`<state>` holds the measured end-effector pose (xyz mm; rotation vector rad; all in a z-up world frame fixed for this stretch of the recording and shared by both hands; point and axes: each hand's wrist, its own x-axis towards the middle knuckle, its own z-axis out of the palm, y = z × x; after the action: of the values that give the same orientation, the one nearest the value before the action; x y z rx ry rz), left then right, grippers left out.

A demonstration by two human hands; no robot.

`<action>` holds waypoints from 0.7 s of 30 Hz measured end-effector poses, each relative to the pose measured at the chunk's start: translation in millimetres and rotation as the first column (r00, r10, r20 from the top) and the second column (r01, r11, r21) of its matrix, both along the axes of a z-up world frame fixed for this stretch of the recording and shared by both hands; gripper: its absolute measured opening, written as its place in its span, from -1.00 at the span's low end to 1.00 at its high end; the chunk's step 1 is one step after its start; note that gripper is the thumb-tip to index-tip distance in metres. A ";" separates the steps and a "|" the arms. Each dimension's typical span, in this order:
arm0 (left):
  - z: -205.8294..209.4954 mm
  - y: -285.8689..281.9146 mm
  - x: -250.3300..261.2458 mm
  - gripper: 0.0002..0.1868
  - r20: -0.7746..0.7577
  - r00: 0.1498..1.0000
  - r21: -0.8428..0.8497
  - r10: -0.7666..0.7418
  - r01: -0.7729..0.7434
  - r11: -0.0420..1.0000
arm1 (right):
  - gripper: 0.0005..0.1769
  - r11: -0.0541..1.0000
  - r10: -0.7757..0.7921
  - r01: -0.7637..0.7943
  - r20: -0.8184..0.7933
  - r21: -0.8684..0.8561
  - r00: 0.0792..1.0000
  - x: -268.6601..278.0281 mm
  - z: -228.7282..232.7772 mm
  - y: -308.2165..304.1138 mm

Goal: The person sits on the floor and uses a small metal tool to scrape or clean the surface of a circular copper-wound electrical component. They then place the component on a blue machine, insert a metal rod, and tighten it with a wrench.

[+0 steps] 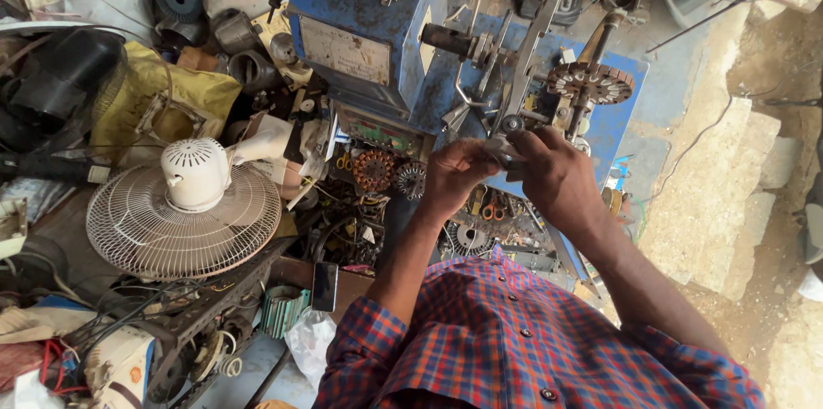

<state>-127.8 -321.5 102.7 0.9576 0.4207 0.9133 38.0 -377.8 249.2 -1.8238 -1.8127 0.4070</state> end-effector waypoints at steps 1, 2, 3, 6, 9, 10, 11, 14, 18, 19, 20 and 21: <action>-3.8 0.7 1.0 -0.68 0.018 1.000 -0.047 -0.020 0.021 0.999 | -0.55 1.000 -0.012 0.012 0.003 -0.014 1.000 -1.8 0.6 0.5; -7.7 2.2 1.8 -0.69 0.038 0.999 -0.092 -0.039 0.043 0.995 | -0.55 0.999 -0.023 0.023 0.006 -0.027 1.000 -2.8 0.9 1.2; -10.8 1.0 0.8 -0.69 0.062 0.997 -0.108 -0.040 0.046 0.993 | -0.56 0.999 -0.031 0.031 0.010 -0.037 0.999 -3.9 0.9 0.2; -10.9 4.8 -0.5 -0.70 0.131 0.990 -0.103 -0.047 0.061 0.993 | -0.57 0.998 -0.035 0.035 -0.004 -0.049 0.999 -2.3 -0.6 1.5; 5.2 1.3 -3.3 -0.68 0.118 0.993 -0.023 -0.024 0.027 0.999 | -0.57 0.999 -0.016 0.012 -0.084 -0.047 0.996 0.6 -5.0 -1.4; 13.8 1.7 -2.8 -0.68 0.076 0.997 0.009 0.006 -0.006 1.000 | -0.57 0.999 -0.030 0.026 -0.109 -0.034 0.994 1.3 -6.5 -1.3; 22.7 2.8 -1.7 -0.68 0.037 0.999 0.043 0.036 -0.038 0.998 | -0.57 0.999 -0.043 0.041 -0.133 -0.021 0.990 2.3 -8.0 -0.6; 44.3 3.9 -2.5 -0.72 0.068 0.997 0.017 0.037 -0.039 0.999 | -0.58 0.999 -0.049 0.051 -0.225 0.002 0.973 5.3 -12.9 -1.4; 57.3 11.1 -10.5 -0.75 0.080 0.992 0.012 -0.097 0.096 0.995 | -0.73 0.992 -0.093 0.045 -0.423 -0.121 0.901 4.8 -17.2 -5.4; 58.8 14.3 -12.3 -0.75 0.059 0.988 0.002 -0.145 0.146 0.989 | -0.73 0.990 -0.090 0.028 -0.473 -0.137 0.876 5.0 -16.2 -7.7; 59.8 16.8 -13.9 -0.75 0.038 0.980 -0.009 -0.194 0.195 0.981 | -0.73 0.988 -0.088 0.010 -0.521 -0.152 0.849 4.4 -15.4 -9.6; 60.5 17.5 -14.4 -0.76 0.010 0.982 0.004 -0.189 0.189 0.982 | -0.74 0.985 -0.114 0.025 -0.544 -0.169 0.831 3.6 -14.6 -10.3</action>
<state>-142.2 -304.0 163.2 0.9778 0.3133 0.7458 41.6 -388.1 234.6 -1.6337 -1.3341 0.9631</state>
